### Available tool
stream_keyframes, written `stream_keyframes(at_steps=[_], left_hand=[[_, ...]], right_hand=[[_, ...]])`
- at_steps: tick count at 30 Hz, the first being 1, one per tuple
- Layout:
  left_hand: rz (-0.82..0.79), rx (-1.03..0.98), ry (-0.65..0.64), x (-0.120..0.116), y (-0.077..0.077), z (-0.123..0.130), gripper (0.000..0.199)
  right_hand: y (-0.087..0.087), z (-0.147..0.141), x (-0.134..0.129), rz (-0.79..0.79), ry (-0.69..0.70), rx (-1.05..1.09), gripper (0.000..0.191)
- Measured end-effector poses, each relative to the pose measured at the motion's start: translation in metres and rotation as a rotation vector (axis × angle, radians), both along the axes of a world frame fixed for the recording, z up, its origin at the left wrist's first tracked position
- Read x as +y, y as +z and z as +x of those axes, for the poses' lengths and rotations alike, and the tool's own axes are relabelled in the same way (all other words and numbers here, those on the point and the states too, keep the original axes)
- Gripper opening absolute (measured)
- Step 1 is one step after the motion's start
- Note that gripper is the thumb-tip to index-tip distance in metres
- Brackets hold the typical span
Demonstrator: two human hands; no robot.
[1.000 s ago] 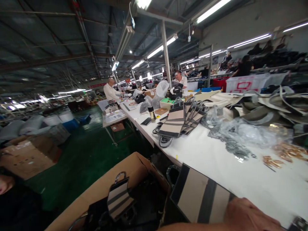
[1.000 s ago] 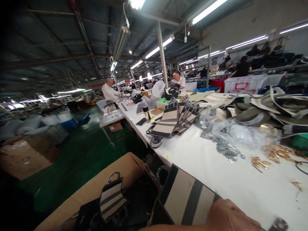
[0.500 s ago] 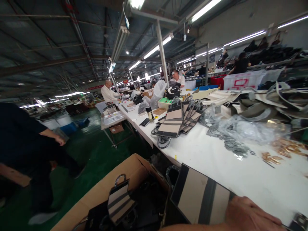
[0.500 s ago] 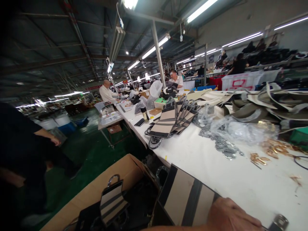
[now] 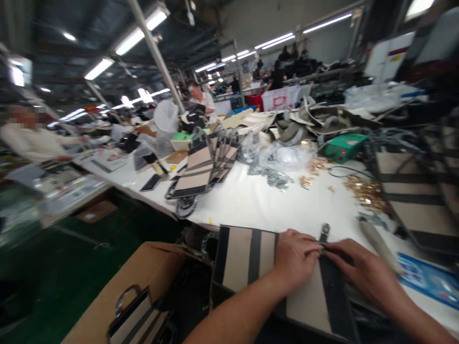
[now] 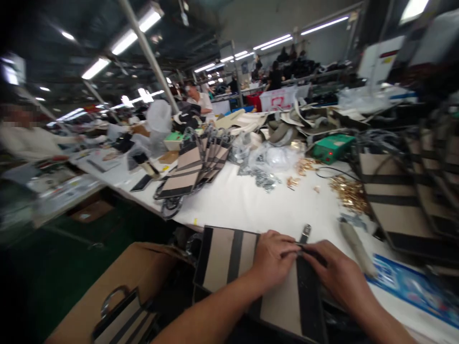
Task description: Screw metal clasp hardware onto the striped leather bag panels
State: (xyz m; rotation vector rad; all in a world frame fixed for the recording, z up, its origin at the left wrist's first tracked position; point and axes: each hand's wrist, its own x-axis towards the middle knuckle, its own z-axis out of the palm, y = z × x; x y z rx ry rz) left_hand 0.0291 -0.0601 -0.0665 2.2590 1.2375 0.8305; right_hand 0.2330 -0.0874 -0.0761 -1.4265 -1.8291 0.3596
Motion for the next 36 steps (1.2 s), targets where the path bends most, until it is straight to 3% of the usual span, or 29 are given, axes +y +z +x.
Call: stream_keyframes(at_steps=[4, 11, 14, 17, 20, 24, 27, 30, 36], left_hand=[[0.009, -0.016, -0.072, 0.011, 0.007, -0.003, 0.016], [0.012, 0.025, -0.11, 0.015, 0.014, -0.005, 0.013], [-0.003, 0.035, -0.113, 0.017, 0.014, -0.005, 0.011], [-0.009, 0.024, -0.116, 0.019, 0.013, -0.005, 0.01], [-0.005, 0.01, -0.112, 0.019, 0.012, -0.005, 0.009], [-0.026, -0.023, -0.082, 0.018, 0.008, -0.004, 0.008], [-0.065, -0.046, -0.062, 0.019, 0.005, -0.004, 0.007], [-0.09, -0.041, -0.07, 0.019, 0.007, -0.004, 0.006], [-0.088, 0.006, -0.086, 0.022, 0.008, -0.003, 0.009]], right_hand=[[0.008, -0.002, -0.006, -0.155, 0.037, -0.115, 0.03], [0.024, -0.005, -0.008, -0.213, -0.01, -0.283, 0.025], [0.034, 0.002, -0.001, -0.273, 0.037, -0.295, 0.021], [0.052, 0.001, 0.029, -0.271, 0.048, -0.281, 0.018], [0.064, -0.018, 0.084, -0.251, -0.032, -0.239, 0.022], [0.058, -0.057, 0.166, -0.343, -0.101, -0.228, 0.026], [0.047, -0.078, 0.208, -0.367, -0.166, -0.257, 0.031], [0.039, -0.087, 0.224, -0.39, -0.251, -0.293, 0.032], [0.03, -0.09, 0.231, -0.422, -0.305, -0.333, 0.03]])
